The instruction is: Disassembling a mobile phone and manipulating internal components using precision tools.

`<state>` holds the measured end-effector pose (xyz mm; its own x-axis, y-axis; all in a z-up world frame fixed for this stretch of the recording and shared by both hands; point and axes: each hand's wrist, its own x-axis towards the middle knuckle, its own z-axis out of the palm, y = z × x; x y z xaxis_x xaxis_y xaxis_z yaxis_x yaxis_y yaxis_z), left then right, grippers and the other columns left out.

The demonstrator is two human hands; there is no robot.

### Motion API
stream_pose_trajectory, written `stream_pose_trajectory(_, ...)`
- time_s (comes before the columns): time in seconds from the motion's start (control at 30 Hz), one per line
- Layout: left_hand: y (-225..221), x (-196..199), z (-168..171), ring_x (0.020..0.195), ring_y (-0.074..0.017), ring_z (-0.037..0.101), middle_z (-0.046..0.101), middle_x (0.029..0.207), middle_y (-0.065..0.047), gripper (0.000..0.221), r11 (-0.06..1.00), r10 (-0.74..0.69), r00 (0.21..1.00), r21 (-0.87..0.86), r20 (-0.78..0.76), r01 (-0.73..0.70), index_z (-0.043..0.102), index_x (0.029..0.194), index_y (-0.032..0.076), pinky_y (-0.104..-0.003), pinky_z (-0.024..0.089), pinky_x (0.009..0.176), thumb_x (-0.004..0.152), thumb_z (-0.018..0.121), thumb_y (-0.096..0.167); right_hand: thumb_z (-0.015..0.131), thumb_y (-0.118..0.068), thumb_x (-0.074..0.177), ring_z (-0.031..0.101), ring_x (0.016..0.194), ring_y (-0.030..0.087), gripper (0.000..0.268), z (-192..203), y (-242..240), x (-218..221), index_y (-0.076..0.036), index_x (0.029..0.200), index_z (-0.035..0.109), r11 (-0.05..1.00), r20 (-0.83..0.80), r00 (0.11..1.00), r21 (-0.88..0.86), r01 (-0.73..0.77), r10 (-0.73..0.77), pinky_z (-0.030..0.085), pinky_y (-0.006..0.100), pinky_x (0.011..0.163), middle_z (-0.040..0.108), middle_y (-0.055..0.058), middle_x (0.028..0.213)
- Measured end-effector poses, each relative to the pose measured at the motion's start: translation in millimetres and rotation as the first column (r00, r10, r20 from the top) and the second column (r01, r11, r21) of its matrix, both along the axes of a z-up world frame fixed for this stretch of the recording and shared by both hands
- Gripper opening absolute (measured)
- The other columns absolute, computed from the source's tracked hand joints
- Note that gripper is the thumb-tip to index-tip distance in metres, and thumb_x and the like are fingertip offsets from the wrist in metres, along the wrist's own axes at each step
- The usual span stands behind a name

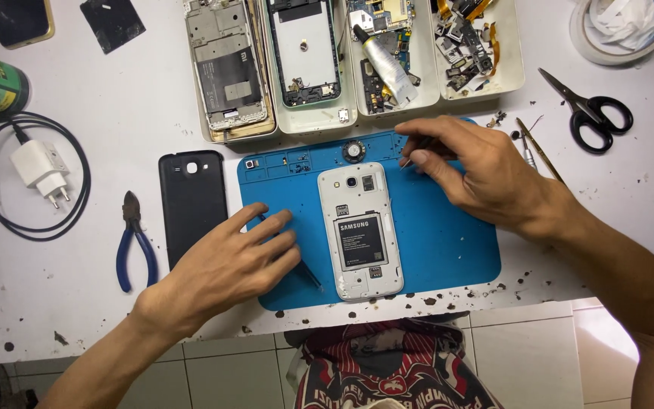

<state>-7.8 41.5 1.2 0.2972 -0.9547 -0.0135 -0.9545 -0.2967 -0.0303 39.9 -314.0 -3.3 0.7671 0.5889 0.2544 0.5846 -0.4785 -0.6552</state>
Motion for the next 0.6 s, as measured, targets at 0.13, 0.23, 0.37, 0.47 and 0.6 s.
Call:
stream_pose_trajectory(0.13, 3.5, 1.8, 14.9, 0.108, -0.0308, 0.066, 0.067, 0.116, -0.015, 0.029, 0.986, 0.044, 0.999, -0.159, -0.009, -0.045, 0.061, 0.115, 0.006, -0.048, 0.053, 0.101, 0.089, 0.074, 0.002, 0.058, -0.002, 0.105, 0.077, 0.091, 0.025, 0.031, 11.7, 5.1, -1.5, 0.007, 0.135, 0.055, 0.989, -0.076, 0.994, 0.125, 0.082, -0.073, 0.066, 0.031, 0.084, 0.072, 0.018, 0.106)
stream_pose_trajectory(0.23, 4.5, 7.6, 19.0, 0.097, -0.0258, 0.072, 0.07, 0.119, -0.015, 0.034, 0.958, 0.193, 0.979, -0.203, -0.067, -0.203, 0.061, 0.127, 0.004, -0.037, 0.06, 0.084, 0.094, 0.068, 0.002, 0.055, -0.004, 0.106, 0.077, 0.095, 0.025, 0.029, 21.6, 11.7, 0.4, 0.007, 0.133, 0.055, 0.986, -0.099, 0.994, 0.158, 0.056, -0.04, 0.067, 0.031, 0.083, 0.07, 0.019, 0.106)
stream_pose_trajectory(0.37, -13.2, 29.5, 10.9, 0.075, -0.0307, 0.069, 0.065, 0.112, -0.02, 0.03, 0.874, 0.337, 0.933, -0.327, -0.127, -0.36, 0.061, 0.127, 0.001, -0.038, 0.061, 0.06, 0.097, 0.061, -0.007, 0.056, 0.0, 0.106, 0.077, 0.095, 0.027, 0.025, 14.8, 23.4, 4.3, 0.01, 0.129, 0.055, 0.979, -0.026, 1.0, 0.203, -0.009, 0.015, 0.067, 0.03, 0.085, 0.067, 0.021, 0.108)
stream_pose_trajectory(0.47, -26.2, 40.1, -0.6, 0.068, -0.0274, 0.064, 0.061, 0.108, -0.018, 0.024, 0.845, 0.435, 0.889, -0.278, -0.14, -0.457, 0.06, 0.126, 0.003, -0.035, 0.049, 0.038, 0.102, 0.061, 0.003, 0.057, -0.004, 0.106, 0.078, 0.092, 0.026, 0.024, 6.4, 32.8, 5.2, 0.008, 0.127, 0.058, 0.983, 0.036, 0.999, 0.184, -0.026, 0.02, 0.067, 0.03, 0.082, 0.069, 0.022, 0.107)
stream_pose_trajectory(0.6, -31.6, 40.9, -11.4, 0.08, -0.0274, 0.066, 0.062, 0.102, -0.013, 0.018, 0.831, 0.451, 0.888, -0.323, -0.086, -0.453, 0.066, 0.121, 0.006, -0.037, 0.048, 0.041, 0.103, 0.064, 0.007, 0.058, -0.009, 0.107, 0.073, 0.09, 0.024, 0.023, -7.2, 39.1, 0.7, 0.004, 0.126, 0.06, 0.99, 0.088, 0.996, 0.144, 0.0, -0.013, 0.062, 0.031, 0.079, 0.069, 0.019, 0.108)
